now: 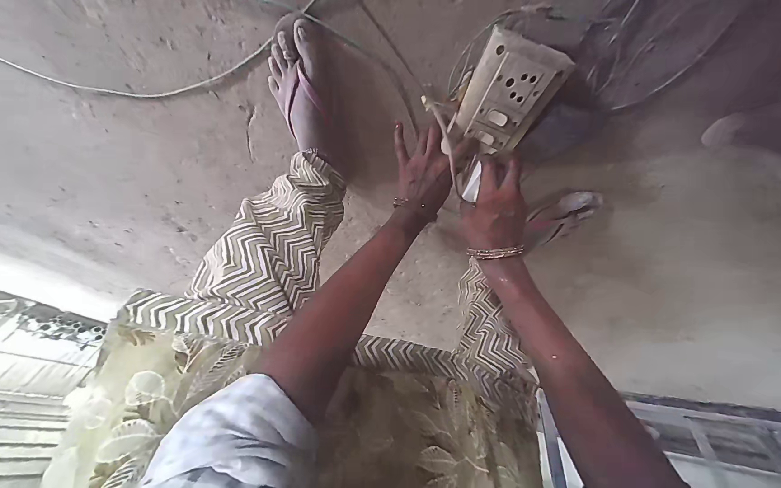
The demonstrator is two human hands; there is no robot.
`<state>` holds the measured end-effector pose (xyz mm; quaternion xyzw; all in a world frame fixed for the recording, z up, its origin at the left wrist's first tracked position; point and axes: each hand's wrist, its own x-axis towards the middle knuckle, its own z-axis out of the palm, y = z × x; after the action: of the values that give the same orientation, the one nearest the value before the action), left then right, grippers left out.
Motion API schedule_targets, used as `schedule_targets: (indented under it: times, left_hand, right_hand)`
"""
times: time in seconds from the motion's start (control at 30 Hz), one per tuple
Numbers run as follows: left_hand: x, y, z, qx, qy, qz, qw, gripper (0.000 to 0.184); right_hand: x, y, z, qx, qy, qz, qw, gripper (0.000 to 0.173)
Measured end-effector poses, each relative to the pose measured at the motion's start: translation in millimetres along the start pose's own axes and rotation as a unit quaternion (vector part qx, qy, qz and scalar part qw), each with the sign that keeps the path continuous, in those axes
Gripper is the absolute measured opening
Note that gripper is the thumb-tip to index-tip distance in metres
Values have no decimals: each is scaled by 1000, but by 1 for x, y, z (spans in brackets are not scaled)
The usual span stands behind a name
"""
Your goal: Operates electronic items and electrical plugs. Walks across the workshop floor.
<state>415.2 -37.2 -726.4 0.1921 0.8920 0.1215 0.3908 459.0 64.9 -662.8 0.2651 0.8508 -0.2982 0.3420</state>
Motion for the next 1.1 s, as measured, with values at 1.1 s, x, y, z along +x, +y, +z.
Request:
schedule_targets:
  times: [1.1]
  left_hand:
    - [-23,77,-48,-101,-114,-209,966,49]
  right_hand:
    - [38,37,9,227,-4,190,955,24]
